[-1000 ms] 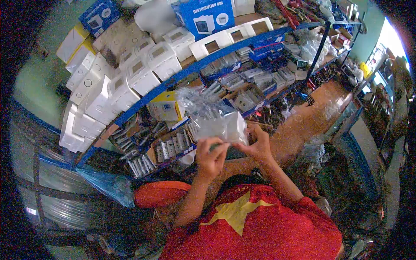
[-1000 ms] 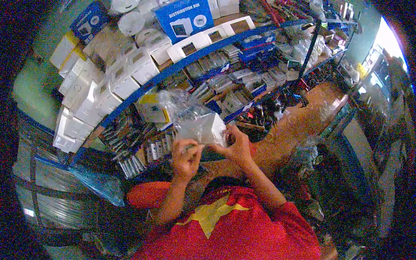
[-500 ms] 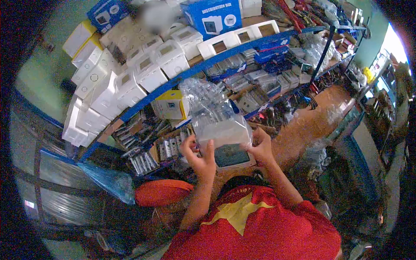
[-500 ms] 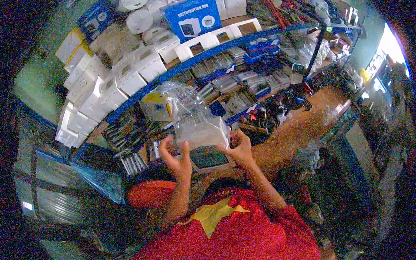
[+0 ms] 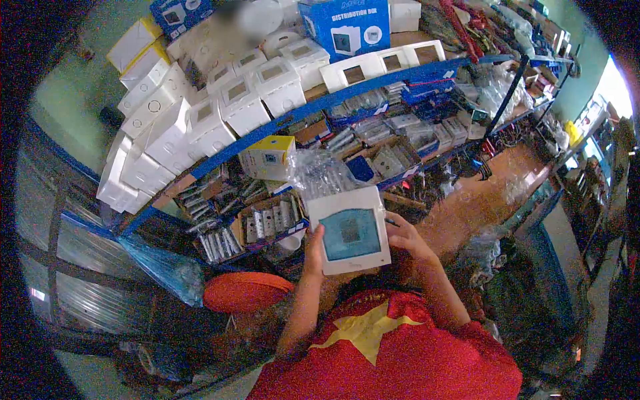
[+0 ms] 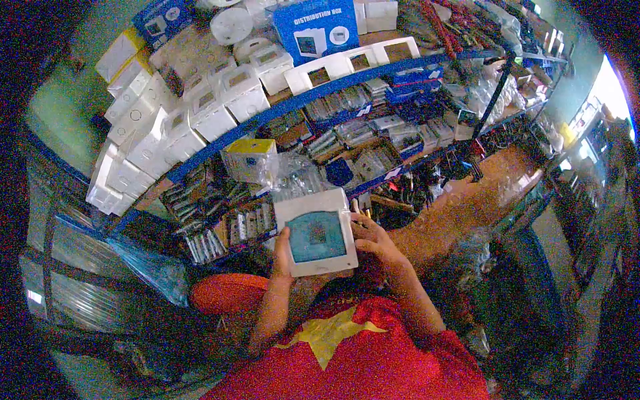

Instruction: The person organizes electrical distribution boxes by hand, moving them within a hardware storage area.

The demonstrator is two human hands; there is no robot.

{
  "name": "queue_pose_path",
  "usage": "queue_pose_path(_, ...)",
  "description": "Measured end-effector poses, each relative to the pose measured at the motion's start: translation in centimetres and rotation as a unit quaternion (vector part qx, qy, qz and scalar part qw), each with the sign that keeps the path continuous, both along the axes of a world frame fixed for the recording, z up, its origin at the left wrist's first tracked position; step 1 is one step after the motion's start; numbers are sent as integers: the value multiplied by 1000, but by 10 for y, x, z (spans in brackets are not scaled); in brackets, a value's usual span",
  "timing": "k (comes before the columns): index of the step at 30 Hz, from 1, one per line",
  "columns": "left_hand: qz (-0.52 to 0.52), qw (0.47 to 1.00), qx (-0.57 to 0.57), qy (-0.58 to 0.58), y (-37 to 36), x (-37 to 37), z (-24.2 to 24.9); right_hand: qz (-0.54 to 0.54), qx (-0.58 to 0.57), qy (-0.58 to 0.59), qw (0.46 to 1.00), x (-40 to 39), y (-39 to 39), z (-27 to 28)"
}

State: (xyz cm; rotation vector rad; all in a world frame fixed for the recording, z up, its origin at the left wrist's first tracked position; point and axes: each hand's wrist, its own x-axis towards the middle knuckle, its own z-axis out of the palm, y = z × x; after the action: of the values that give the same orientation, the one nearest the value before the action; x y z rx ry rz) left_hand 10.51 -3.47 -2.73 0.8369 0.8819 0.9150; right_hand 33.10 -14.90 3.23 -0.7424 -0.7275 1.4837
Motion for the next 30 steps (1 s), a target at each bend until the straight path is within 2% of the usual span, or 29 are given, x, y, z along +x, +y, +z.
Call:
queue_pose_path(1,-14,1000,-20,-8,6,-7,-5,33,14,-29,999,9,5,-17)
queue_pose_path(2,-28,999,-39,-15,10,-11,-10,7,-1,4,1000,7,10,-20)
queue_pose_path(3,-43,991,117,39,2,-4,22,-20,-16,36,999,5,15,-21)
queue_pose_path(6,-55,930,344,121,-22,14,81,-67,-54,-4,996,13,26,-77)
queue_pose_path(8,-61,950,289,102,-24,15,89,-63,-22,-157,985,7,20,-26)
queue_pose_path(13,-47,969,239,30,-28,13,90,73,10,-207,976,14,3,-12)
queue_pose_path(16,-79,957,277,35,-32,15,92,92,-9,-206,974,5,-10,-43)
queue_pose_path(17,-98,954,281,40,-30,15,94,64,-12,-183,981,1,-11,-53)
queue_pose_path(20,-153,942,287,82,-28,10,99,-14,-43,-154,987,-2,-15,-33)
queue_pose_path(22,-184,927,291,150,-29,2,102,-58,-51,-70,995,-9,-16,-24)
queue_pose_path(24,-199,910,326,160,-26,-2,81,-95,-51,16,994,-12,-11,-18)
queue_pose_path(27,-197,931,260,163,-37,-2,74,-92,-46,39,994,-15,-8,-26)
queue_pose_path(29,-191,918,276,211,-41,-2,79,-79,-69,-8,994,-6,-8,-51)
queue_pose_path(30,-215,922,246,208,-41,-3,81,-72,-83,-32,993,2,-8,-65)
